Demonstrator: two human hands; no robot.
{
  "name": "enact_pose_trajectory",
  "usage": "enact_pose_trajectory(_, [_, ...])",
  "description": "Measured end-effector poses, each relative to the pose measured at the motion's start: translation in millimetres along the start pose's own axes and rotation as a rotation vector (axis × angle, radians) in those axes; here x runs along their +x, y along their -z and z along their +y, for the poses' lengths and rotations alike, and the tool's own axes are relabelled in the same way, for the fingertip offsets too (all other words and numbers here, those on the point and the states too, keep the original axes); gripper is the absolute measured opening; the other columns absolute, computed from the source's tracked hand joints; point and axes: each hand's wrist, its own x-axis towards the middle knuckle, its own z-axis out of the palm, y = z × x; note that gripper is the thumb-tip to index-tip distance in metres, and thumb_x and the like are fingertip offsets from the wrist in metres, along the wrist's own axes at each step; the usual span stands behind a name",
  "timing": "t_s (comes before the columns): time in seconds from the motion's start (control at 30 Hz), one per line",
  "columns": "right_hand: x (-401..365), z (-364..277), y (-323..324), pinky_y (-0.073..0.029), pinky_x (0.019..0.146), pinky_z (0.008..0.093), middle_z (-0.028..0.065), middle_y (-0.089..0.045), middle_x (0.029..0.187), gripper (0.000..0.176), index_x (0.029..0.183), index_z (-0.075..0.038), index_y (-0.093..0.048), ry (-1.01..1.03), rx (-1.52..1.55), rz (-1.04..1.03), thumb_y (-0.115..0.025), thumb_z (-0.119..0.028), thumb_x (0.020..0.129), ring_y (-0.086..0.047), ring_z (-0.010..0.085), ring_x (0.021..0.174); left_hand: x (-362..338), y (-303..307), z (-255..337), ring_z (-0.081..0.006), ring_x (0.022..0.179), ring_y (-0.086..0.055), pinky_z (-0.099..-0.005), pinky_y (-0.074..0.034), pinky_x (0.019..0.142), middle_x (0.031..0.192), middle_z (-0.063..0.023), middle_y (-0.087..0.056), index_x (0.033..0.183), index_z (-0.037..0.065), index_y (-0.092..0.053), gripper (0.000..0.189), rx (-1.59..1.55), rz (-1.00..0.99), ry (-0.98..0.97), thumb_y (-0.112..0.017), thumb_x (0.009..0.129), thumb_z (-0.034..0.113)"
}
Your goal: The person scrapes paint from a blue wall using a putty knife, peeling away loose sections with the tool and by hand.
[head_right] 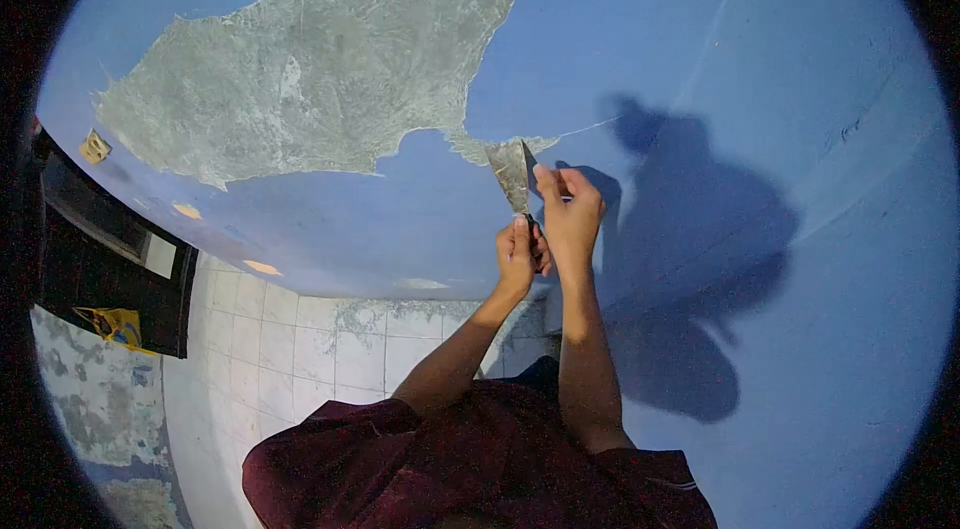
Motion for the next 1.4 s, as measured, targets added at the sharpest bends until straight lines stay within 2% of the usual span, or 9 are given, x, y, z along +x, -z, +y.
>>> enact_pose_trajectory(0.23, [-5.9,3.1,15.7,-0.049,0.063,0.0262,0.0119,-0.069,0.077,0.033,0.098,0.006,-0.061,-0.023,-0.099,-0.094,-0.061,-0.026,0.091,-0.064,0.0130,0.068,0.4,1.0,-0.4,-0.0124,0.036,-0.038,-0.0274,-0.034,0.032,0.053,-0.0033,-0.039,0.078,0.005,-0.043,0.042,-0.003,0.042,0.029,-0.037,0.100,0.039])
enact_pose_trajectory(0.33, [-8.6,8.1,12.8,-0.049,0.062,0.0294,0.0115,-0.067,0.073,0.036,0.098,0.004,-0.061,-0.034,-0.062,-0.106,-0.063,-0.031,0.089,-0.066,0.0182,0.068,-0.1,4.5,0.9,-0.0126,0.036,-0.038,-0.0275,-0.034,0.032,0.053,-0.0038,-0.040,0.078,0.005,-0.043,0.043,0.059,0.008,-0.042,-0.037,0.100,0.040])
enact_pose_trajectory(0.6, [-10.4,11.4,8.0,-0.049,0.063,0.0294,0.0124,-0.068,0.074,0.036,0.098,0.004,-0.062,-0.031,-0.040,-0.159,-0.063,-0.031,0.089,-0.066,0.0176,0.068,-0.4,8.0,6.0,-0.0114,0.036,-0.041,-0.0264,-0.035,0.032,0.055,-0.0037,-0.042,0.075,0.004,-0.042,0.041,0.065,0.014,-0.054,-0.035,0.102,0.035])
enact_pose_trajectory(0.97, [-13.6,11.5,-2.3,-0.048,0.064,0.0278,0.0106,-0.068,0.076,0.032,0.094,0.003,-0.061,-0.037,0.014,-0.180,-0.063,-0.029,0.089,-0.065,0.0145,0.071,-2.2,8.7,14.8,-0.0126,0.033,-0.036,-0.0283,-0.033,0.031,0.050,-0.0033,-0.040,0.075,0.005,-0.043,0.043,0.058,0.057,-0.058,-0.036,0.101,0.039])
enact_pose_trajectory(1.07, [-8.4,18.1,-14.4,-0.044,0.060,0.0262,0.0051,-0.063,0.070,0.033,0.089,0.004,-0.061,-0.019,0.170,-0.171,-0.063,-0.029,0.089,-0.058,0.0103,0.066,-6.7,7.6,9.1,-0.0116,0.034,-0.037,-0.0284,-0.033,0.031,0.049,-0.0019,-0.040,0.074,0.005,-0.045,0.042,0.181,0.024,-0.039,-0.036,0.101,0.036])
enact_pose_trajectory(1.17, [-4.2,30.8,-24.2,-0.033,0.052,0.0270,-0.0023,-0.046,0.062,0.035,0.075,0.004,-0.057,-0.141,0.206,-0.147,-0.066,-0.028,0.088,-0.039,0.0077,0.059,-8.2,5.2,5.9,-0.0104,0.034,-0.038,-0.0284,-0.032,0.031,0.050,-0.0007,-0.041,0.074,0.005,-0.047,0.041,0.296,0.029,-0.033,-0.036,0.102,0.033])
enact_pose_trajectory(1.23, [-5.8,18.2,-26.6,-0.032,0.052,0.0266,-0.0028,-0.046,0.062,0.035,0.073,0.003,-0.056,-0.167,0.241,-0.106,-0.066,-0.027,0.087,-0.039,0.0071,0.059,-5.7,7.7,0.3,-0.0099,0.035,-0.039,-0.0283,-0.032,0.031,0.050,-0.0003,-0.042,0.073,0.005,-0.048,0.041,0.358,0.052,-0.053,-0.036,0.102,0.032])
enact_pose_trajectory(1.3, [-6.5,16.7,-29.9,-0.031,0.052,0.0262,-0.0034,-0.046,0.062,0.035,0.071,0.003,-0.055,-0.194,0.272,-0.069,-0.067,-0.026,0.087,-0.038,0.0064,0.060,-2.6,8.5,-4.9,-0.0103,0.034,-0.040,-0.0279,-0.030,0.032,0.049,-0.0015,-0.044,0.069,0.002,-0.048,0.045,0.600,0.155,-0.284,-0.037,0.101,0.031])
enact_pose_trajectory(1.4, [-5.9,24.5,-32.1,-0.031,0.051,0.0259,-0.0041,-0.047,0.062,0.034,0.071,0.003,-0.056,-0.139,0.344,-0.068,-0.067,-0.025,0.087,-0.038,0.0058,0.059,-3.3,13.4,1.3,-0.0099,0.034,-0.039,-0.0277,-0.029,0.031,0.049,-0.0020,-0.044,0.070,0.001,-0.048,0.045,0.636,0.127,-0.288,-0.036,0.101,0.032])
